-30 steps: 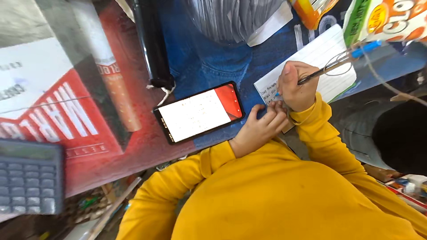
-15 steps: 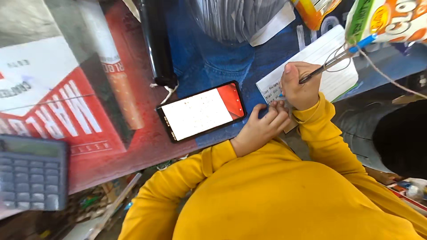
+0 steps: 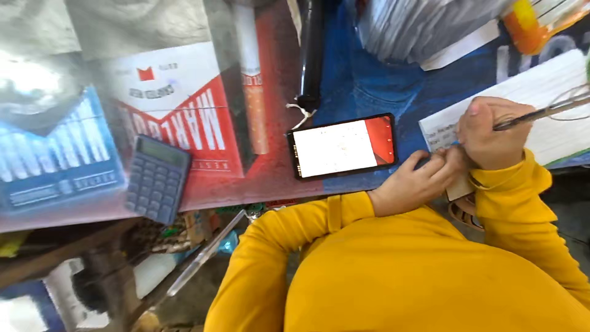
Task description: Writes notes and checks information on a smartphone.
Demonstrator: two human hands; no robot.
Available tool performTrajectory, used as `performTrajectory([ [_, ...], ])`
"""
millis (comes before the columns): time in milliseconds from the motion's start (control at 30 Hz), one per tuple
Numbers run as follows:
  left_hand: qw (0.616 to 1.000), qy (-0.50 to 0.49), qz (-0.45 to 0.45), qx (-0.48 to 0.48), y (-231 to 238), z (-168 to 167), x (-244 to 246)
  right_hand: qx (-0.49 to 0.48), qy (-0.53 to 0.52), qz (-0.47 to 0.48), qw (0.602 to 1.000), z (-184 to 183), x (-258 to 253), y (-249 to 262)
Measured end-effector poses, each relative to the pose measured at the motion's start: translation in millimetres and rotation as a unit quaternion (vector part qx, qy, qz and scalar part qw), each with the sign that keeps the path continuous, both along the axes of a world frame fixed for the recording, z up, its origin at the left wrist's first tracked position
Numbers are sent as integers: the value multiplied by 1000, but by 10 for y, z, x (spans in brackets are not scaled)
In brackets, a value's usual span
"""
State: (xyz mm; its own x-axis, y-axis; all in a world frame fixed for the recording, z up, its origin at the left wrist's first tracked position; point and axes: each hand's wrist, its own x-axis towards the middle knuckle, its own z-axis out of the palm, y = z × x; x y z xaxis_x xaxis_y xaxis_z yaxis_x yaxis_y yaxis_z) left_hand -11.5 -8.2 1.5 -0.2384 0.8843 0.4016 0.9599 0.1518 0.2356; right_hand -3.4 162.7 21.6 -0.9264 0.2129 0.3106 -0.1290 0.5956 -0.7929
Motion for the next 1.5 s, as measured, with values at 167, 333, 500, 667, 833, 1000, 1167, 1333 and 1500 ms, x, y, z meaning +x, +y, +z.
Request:
performTrajectory([
  [167,999,13,22,45,35,-23,8,22,12,21,999,-26,16,39],
  [333,999,9,4,36,15,4,-5,77,47,49,995,-18,24,53],
  [500,999,-17,0,42,22,-36,10,43,39,30,998,-12,-13,104],
  [667,999,-9,-2,54,32,-109,32,-7,44,3,999,-15,-35,65],
  [833,998,-21,1,52,15,-119,41,-83,21,-62,994,-3,-50,40],
  [1000,999,0,7,42,16,-124,45,-43,39,-52,997,-28,-47,36],
  [1167,998,19,17,50,31,-94,37,-56,37,-51,996,-17,-63,32],
  [1333,999,23,16,42,29,-94,34,-65,39,-65,995,-14,-66,42],
  [1500,999,16,16,48,30,-126,50,-47,40,-49,997,-15,-59,46],
])
